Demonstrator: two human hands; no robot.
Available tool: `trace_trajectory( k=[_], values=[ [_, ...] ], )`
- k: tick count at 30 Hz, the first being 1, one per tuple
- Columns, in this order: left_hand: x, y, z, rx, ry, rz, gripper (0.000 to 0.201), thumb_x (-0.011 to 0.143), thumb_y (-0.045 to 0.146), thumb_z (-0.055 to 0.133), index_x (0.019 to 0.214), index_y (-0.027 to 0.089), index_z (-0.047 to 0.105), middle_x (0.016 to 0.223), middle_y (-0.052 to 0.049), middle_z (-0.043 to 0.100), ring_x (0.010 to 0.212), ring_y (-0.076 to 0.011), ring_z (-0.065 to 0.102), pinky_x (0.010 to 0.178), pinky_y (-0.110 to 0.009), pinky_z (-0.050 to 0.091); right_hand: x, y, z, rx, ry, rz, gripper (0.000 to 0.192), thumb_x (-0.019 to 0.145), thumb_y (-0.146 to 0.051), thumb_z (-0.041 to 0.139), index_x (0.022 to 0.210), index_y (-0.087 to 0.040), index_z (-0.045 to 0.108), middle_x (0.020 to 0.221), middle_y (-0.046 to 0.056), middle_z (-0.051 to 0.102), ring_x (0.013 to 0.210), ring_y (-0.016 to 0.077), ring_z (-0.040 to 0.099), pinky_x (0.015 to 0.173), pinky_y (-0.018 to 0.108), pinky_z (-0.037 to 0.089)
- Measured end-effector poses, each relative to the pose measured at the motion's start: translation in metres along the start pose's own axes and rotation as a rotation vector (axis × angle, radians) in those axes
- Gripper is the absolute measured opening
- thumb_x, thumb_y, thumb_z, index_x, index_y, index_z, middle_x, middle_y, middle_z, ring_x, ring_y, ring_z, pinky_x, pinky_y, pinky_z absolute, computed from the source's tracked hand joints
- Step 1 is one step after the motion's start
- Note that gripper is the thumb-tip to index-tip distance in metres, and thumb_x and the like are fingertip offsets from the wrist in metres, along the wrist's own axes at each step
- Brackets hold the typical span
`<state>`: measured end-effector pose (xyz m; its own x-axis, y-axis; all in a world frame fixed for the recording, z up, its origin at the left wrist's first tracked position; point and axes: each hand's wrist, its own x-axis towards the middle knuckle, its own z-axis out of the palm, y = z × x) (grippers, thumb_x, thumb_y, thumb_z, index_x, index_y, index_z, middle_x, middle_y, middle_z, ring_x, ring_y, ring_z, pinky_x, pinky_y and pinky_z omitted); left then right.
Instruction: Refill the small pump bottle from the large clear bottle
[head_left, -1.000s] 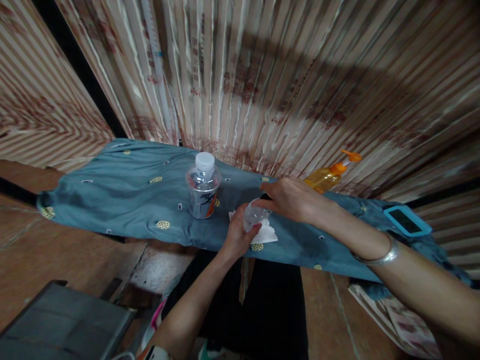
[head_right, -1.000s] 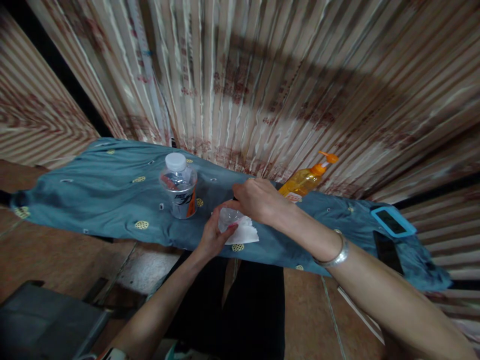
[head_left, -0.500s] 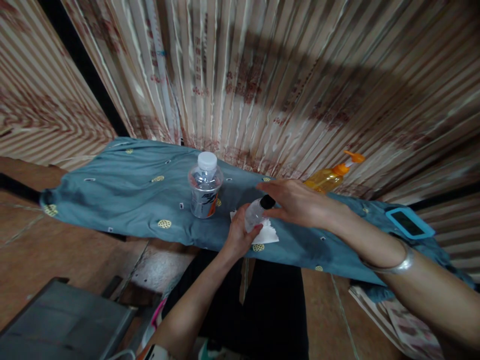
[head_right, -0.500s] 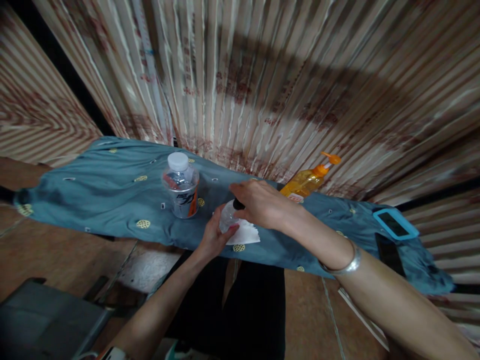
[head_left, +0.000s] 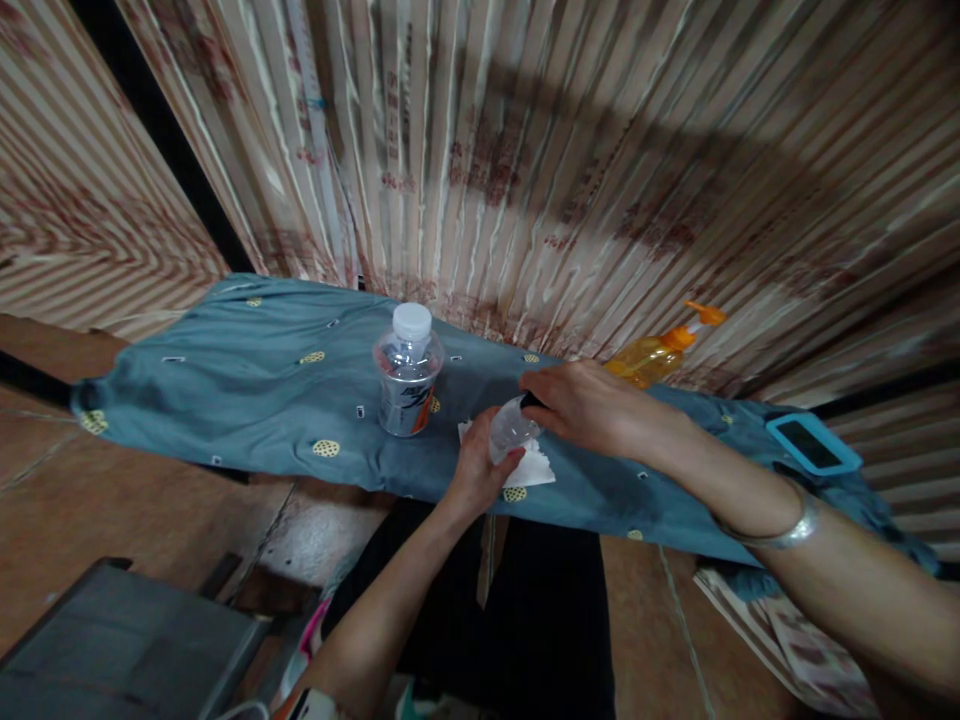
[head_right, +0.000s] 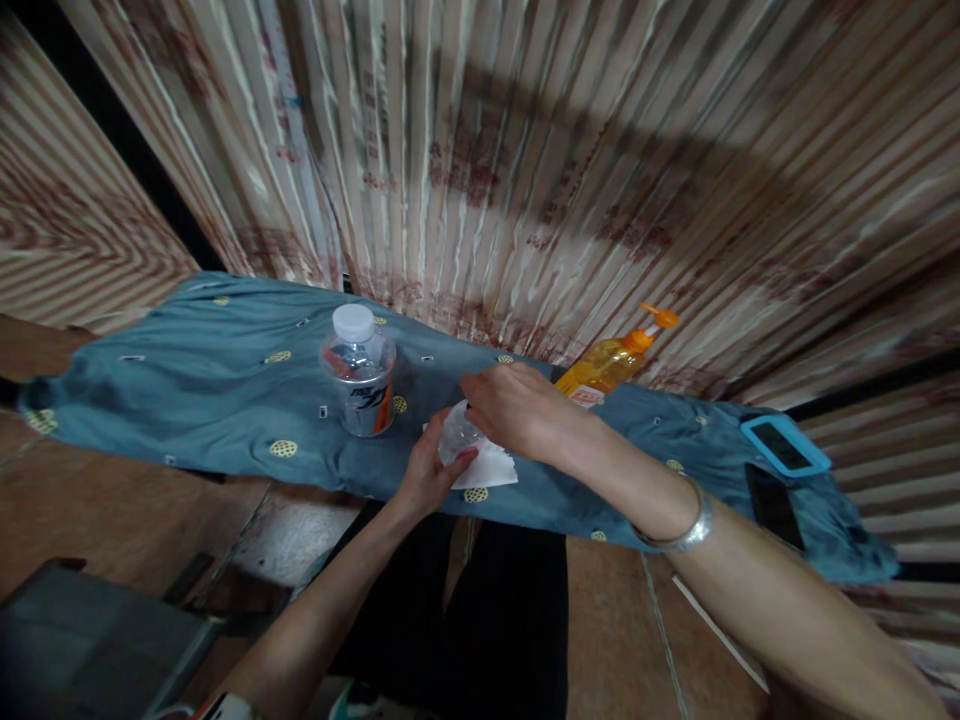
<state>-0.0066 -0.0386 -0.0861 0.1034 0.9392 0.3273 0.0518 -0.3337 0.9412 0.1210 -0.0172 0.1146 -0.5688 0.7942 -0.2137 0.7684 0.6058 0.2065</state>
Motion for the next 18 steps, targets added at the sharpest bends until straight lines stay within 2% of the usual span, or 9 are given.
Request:
trace_trajectory(
  k=[2, 3, 6, 8, 10, 12, 13, 15, 18],
  values=[
    [-0.0003, -0.0009, 0.0005, -0.007, 0.006, -0.007, 0.055, 0.083, 0.032, 0.073, 0.132, 0.018, 0.052, 0.125, -0.013, 0.066, 0.119, -0.0321, 0.063, 0.105, -0.05, 0.048, 0.0011, -0.0015, 0.0008, -0.095, -0.012, 0.102, 0.032, 0.107, -0.04, 0.05, 0.098, -0.013, 0.065, 0.081, 0.008, 0.067, 0.087, 0.0317, 0.07, 0.062, 0.037, 0.033],
    [-0.0005, -0.0016, 0.0007, -0.011, 0.004, -0.008, 0.055, 0.084, 0.032, 0.073, 0.133, 0.018, 0.052, 0.125, -0.013, 0.067, 0.119, -0.0321, 0.063, 0.105, -0.05, 0.049, 0.0012, -0.0019, 0.0006, -0.103, -0.006, 0.123, 0.035, 0.107, -0.044, 0.05, 0.098, -0.013, 0.065, 0.082, 0.009, 0.068, 0.088, 0.0326, 0.07, 0.062, 0.037, 0.033],
    [-0.0008, -0.0032, 0.0008, -0.012, -0.002, -0.007, 0.056, 0.083, 0.032, 0.074, 0.133, 0.019, 0.052, 0.125, -0.012, 0.067, 0.118, -0.0316, 0.064, 0.105, -0.05, 0.049, -0.0005, -0.0012, -0.0026, 0.039, -0.001, 0.045, 0.028, 0.099, -0.034, 0.066, 0.115, -0.011, 0.063, 0.105, 0.01, 0.069, 0.108, 0.0297, 0.066, 0.075, 0.034, 0.04],
    [-0.0009, -0.0037, 0.001, -0.007, 0.005, -0.005, 0.057, 0.082, 0.031, 0.075, 0.133, 0.02, 0.052, 0.125, -0.011, 0.067, 0.119, -0.0315, 0.063, 0.106, -0.05, 0.048, -0.0016, -0.0008, -0.0053, 0.105, -0.016, -0.014, 0.027, 0.096, -0.023, 0.068, 0.12, -0.011, 0.062, 0.111, 0.008, 0.068, 0.11, 0.0262, 0.065, 0.079, 0.032, 0.041],
    [-0.0007, -0.0036, 0.0012, -0.005, 0.014, 0.003, 0.057, 0.082, 0.031, 0.075, 0.133, 0.02, 0.052, 0.126, -0.011, 0.067, 0.119, -0.0315, 0.063, 0.106, -0.05, 0.048, -0.0016, -0.0017, -0.0069, 0.055, -0.055, 0.029, 0.018, 0.102, -0.026, 0.06, 0.11, -0.012, 0.065, 0.098, 0.008, 0.069, 0.099, 0.0267, 0.068, 0.071, 0.034, 0.038],
    [-0.0007, -0.003, 0.0012, -0.011, 0.013, 0.014, 0.056, 0.083, 0.032, 0.074, 0.133, 0.019, 0.052, 0.126, -0.012, 0.067, 0.118, -0.0314, 0.064, 0.106, -0.049, 0.048, -0.001, -0.0027, -0.0067, -0.025, -0.076, 0.116, 0.031, 0.107, -0.039, 0.051, 0.099, -0.012, 0.067, 0.083, 0.009, 0.068, 0.088, 0.0298, 0.07, 0.063, 0.035, 0.032],
    [-0.0006, -0.0026, 0.0011, -0.013, 0.012, 0.016, 0.055, 0.084, 0.032, 0.074, 0.133, 0.019, 0.052, 0.125, -0.012, 0.067, 0.118, -0.0315, 0.064, 0.105, -0.049, 0.049, -0.0009, -0.0025, -0.0059, -0.032, -0.071, 0.14, 0.036, 0.107, -0.043, 0.051, 0.097, -0.013, 0.067, 0.082, 0.01, 0.068, 0.088, 0.0309, 0.07, 0.062, 0.036, 0.031],
    [-0.0006, -0.0022, 0.001, -0.009, 0.006, 0.011, 0.054, 0.084, 0.033, 0.073, 0.132, 0.019, 0.052, 0.125, -0.012, 0.067, 0.118, -0.0317, 0.064, 0.105, -0.05, 0.049, -0.0013, -0.0005, -0.0035, 0.032, -0.026, 0.092, 0.029, 0.103, -0.041, 0.06, 0.104, -0.012, 0.066, 0.095, 0.01, 0.07, 0.099, 0.031, 0.069, 0.068, 0.035, 0.037],
    [-0.0003, -0.0022, 0.0013, 0.002, 0.009, 0.005, 0.055, 0.084, 0.034, 0.074, 0.132, 0.019, 0.052, 0.124, -0.012, 0.067, 0.118, -0.0322, 0.064, 0.106, -0.05, 0.048, -0.0023, 0.0028, 0.0001, 0.13, 0.016, -0.052, 0.026, 0.096, -0.023, 0.068, 0.119, -0.011, 0.064, 0.116, 0.009, 0.067, 0.114, 0.0275, 0.064, 0.082, 0.033, 0.042]
  ],
)
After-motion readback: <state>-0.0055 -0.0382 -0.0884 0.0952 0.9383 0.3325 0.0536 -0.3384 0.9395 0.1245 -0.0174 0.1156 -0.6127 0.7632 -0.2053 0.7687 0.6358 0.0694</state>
